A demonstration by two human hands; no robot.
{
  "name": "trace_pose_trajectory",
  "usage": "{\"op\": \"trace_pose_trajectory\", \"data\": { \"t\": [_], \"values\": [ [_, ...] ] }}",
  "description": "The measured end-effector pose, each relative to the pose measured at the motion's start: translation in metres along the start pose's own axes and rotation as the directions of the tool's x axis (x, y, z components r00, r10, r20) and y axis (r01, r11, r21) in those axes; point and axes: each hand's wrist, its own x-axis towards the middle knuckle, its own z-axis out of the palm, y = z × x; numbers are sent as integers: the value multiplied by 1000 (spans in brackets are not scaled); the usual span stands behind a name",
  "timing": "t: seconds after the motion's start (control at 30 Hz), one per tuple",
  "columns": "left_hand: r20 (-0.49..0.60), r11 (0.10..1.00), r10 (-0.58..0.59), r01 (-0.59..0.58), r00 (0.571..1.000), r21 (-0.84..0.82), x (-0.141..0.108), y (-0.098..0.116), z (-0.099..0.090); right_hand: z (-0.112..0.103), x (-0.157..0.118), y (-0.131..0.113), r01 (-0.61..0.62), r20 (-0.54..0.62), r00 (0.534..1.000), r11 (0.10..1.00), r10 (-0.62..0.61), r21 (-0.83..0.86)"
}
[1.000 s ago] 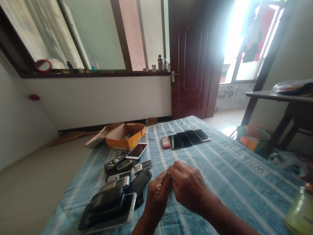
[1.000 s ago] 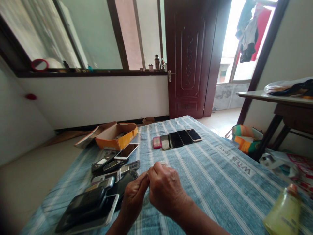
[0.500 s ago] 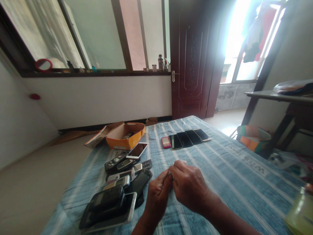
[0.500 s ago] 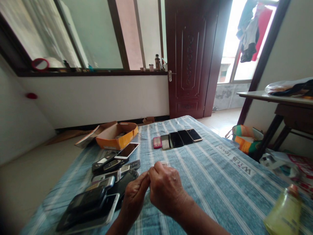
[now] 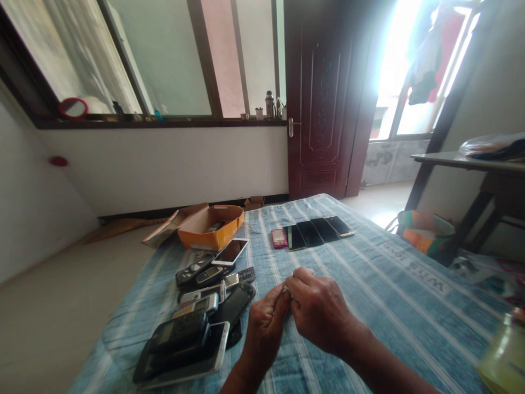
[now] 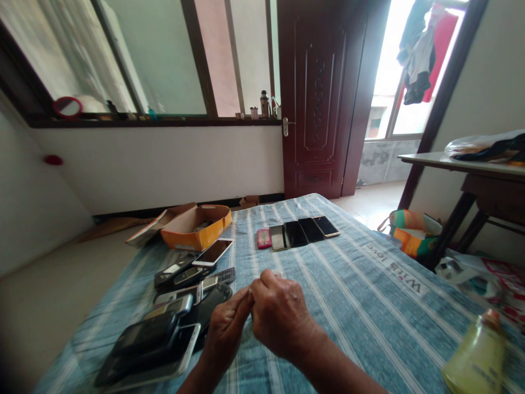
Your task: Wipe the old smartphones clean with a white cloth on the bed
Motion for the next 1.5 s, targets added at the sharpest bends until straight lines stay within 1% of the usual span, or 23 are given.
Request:
{"op": "trace_pose_trajectory", "data": {
  "t": [0.23, 0.57, 0.7, 0.9, 1.0, 1.17, 1.33, 1.5],
  "values": [
    [-24, 1000, -21, 20, 999, -14, -1, 9, 1, -4, 1, 2, -25, 21, 999, 1000, 25, -12],
    [-44, 1000, -18, 19, 999, 19, -1, 8, 1, -5, 2, 7, -51, 28, 998, 998, 52, -45],
    [-65, 1000, 3, -2, 998, 15, -1, 5, 1, -6, 3, 8, -57, 33, 998, 997, 59, -57],
    [-33, 999, 36, -35, 999, 27, -1, -4, -1, -7, 4, 11, -72, 24, 997, 996, 74, -61],
    [-40, 998, 50, -48, 998, 37, -1, -5, -2, -9, 5, 12, -84, 24, 996, 995, 86, -62],
    [-29, 996, 66, -64, 997, 54, 0, -4, -3, -10, 5, 13, -101, 31, 994, 993, 102, -59],
    [-51, 998, 47, -45, 998, 34, -1, -1, -2, -10, 5, 15, -112, 37, 993, 992, 114, -51],
    [-41, 999, 35, -34, 999, 29, -1, 2, -1, -11, 6, 17, -119, 49, 991, 991, 122, -57]
  ]
}}
